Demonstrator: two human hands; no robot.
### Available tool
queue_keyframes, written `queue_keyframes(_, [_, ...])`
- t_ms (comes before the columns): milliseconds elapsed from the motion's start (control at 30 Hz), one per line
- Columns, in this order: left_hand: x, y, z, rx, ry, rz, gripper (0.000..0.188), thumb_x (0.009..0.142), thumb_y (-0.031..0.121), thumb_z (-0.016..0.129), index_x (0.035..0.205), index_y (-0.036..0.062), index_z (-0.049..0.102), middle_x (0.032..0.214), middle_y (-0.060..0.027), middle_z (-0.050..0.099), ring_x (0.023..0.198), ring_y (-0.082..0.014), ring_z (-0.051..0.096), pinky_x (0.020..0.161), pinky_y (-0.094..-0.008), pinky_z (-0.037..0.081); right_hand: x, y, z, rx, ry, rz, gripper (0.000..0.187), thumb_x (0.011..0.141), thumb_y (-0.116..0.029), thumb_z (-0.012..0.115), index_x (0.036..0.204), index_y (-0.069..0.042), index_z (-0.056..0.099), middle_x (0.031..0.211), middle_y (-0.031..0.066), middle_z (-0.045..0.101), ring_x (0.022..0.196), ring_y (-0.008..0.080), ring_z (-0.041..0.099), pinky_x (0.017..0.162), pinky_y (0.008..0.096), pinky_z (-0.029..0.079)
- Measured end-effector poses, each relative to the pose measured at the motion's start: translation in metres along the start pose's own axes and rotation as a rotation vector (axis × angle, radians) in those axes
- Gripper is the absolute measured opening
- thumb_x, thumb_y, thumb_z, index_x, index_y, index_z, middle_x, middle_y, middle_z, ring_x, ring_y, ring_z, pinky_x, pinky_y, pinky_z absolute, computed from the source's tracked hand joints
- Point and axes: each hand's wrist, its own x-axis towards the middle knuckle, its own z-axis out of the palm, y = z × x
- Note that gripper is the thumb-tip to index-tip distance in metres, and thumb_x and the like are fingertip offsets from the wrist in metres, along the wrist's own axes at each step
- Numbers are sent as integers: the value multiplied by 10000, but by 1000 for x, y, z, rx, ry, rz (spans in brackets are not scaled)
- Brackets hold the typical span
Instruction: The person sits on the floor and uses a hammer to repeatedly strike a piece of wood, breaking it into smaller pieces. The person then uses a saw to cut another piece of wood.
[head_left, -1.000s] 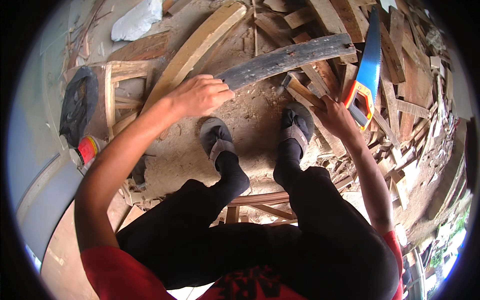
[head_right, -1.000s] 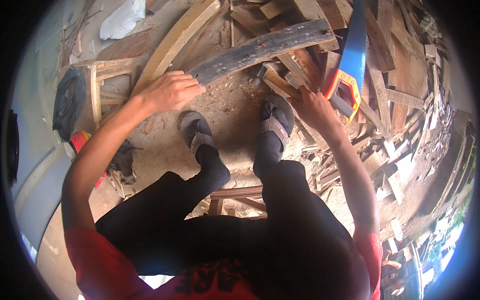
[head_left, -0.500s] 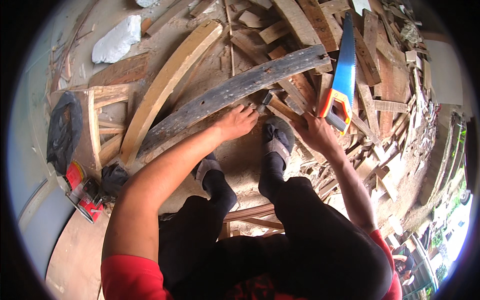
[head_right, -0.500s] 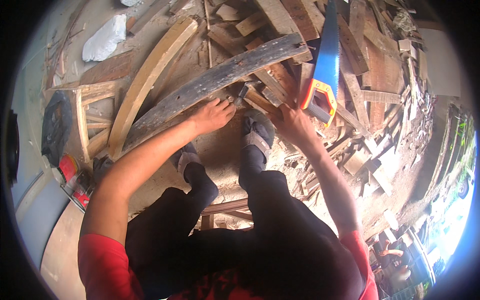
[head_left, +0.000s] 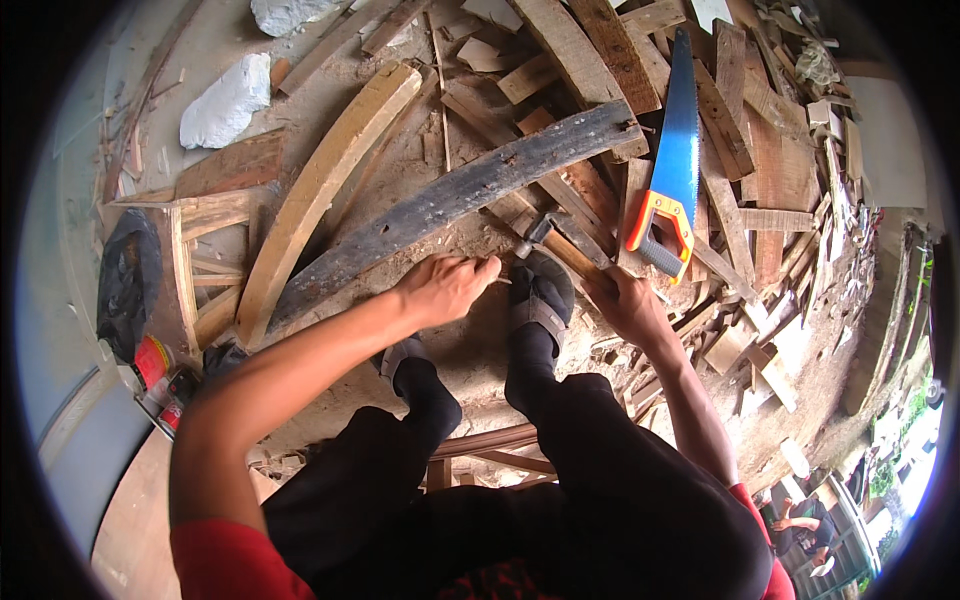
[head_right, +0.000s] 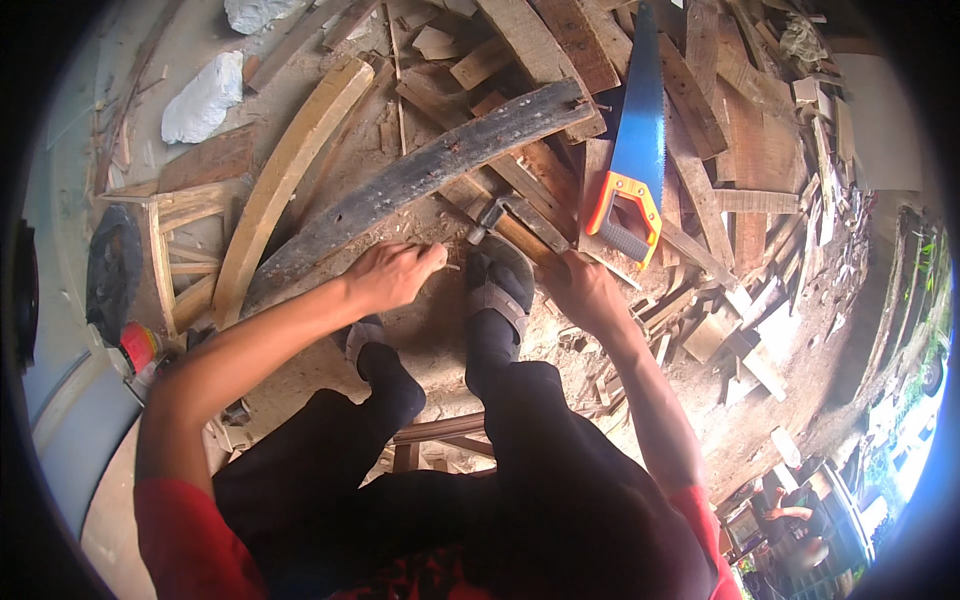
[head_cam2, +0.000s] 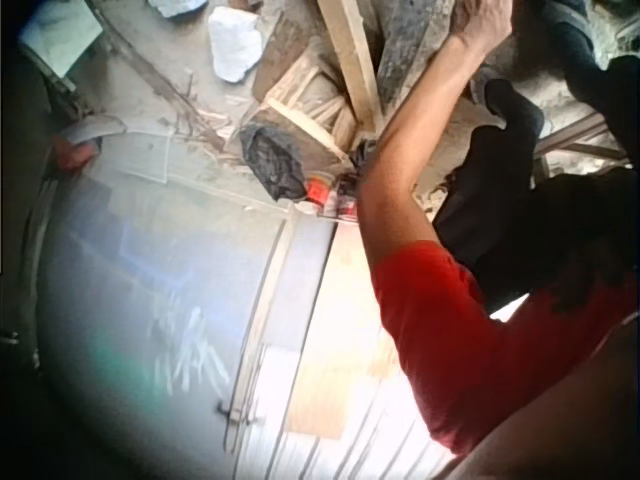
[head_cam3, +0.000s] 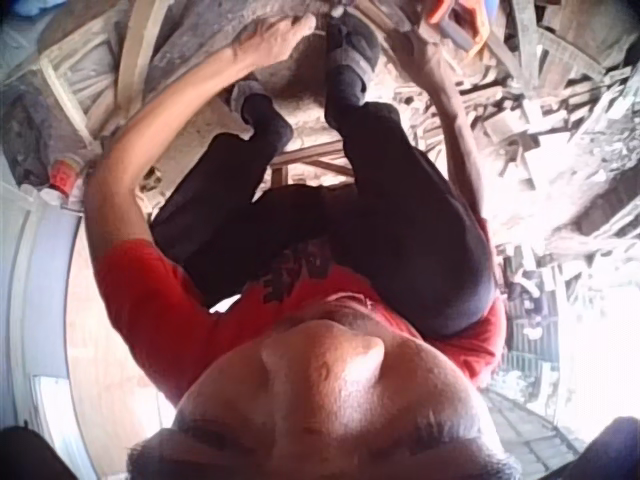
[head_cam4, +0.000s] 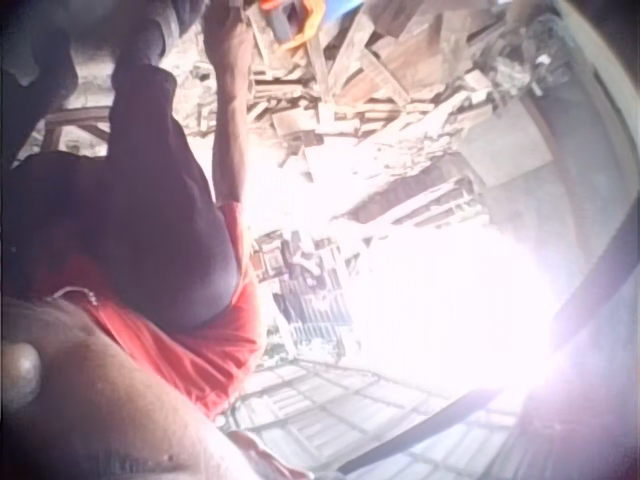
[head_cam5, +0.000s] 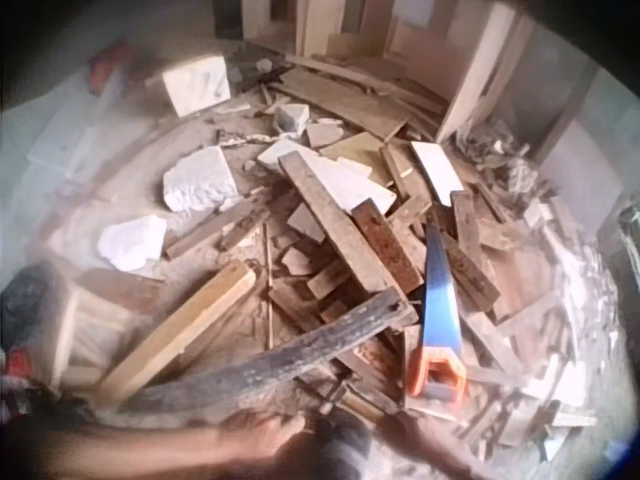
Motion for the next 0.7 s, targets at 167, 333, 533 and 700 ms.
queue_keyframes(167, [0,6,-127,-652,65,-372,145,974,123,567,1116,108,539,784,-70,672,607,-141,633,577,-299,520,-8,-12,-14,-41,-154,209,241,929,-238,659,980,-2,655,851,227,678,772,408,668,675,443,533])
queue_keyframes(333, [27,-56,-178,-1230,459,-545,170,976,181,601,1125,99,611,809,-19,643,694,-86,598,637,-241,520,-21,-21,-22,49,-100,125,327,957,-290,645,965,34,610,639,143,568,582,204,551,585,371,462])
queue_keyframes(533, [59,-50,-177,-1277,549,-328,338,948,141,627,1247,-15,606,1097,-125,710,913,-152,682,771,-262,530,-18,-43,-26,272,-50,215,423,953,-373,652,949,47,593,665,55,502,651,108,440,595,315,412])
queue_keyframes(700, [83,-38,-119,-1116,799,-468,245,958,169,661,1151,23,699,939,-60,714,768,-80,643,647,-215,495,-6,-31,-29,415,26,251,398,975,-364,629,951,29,571,674,-5,478,670,83,420,583,301,377])
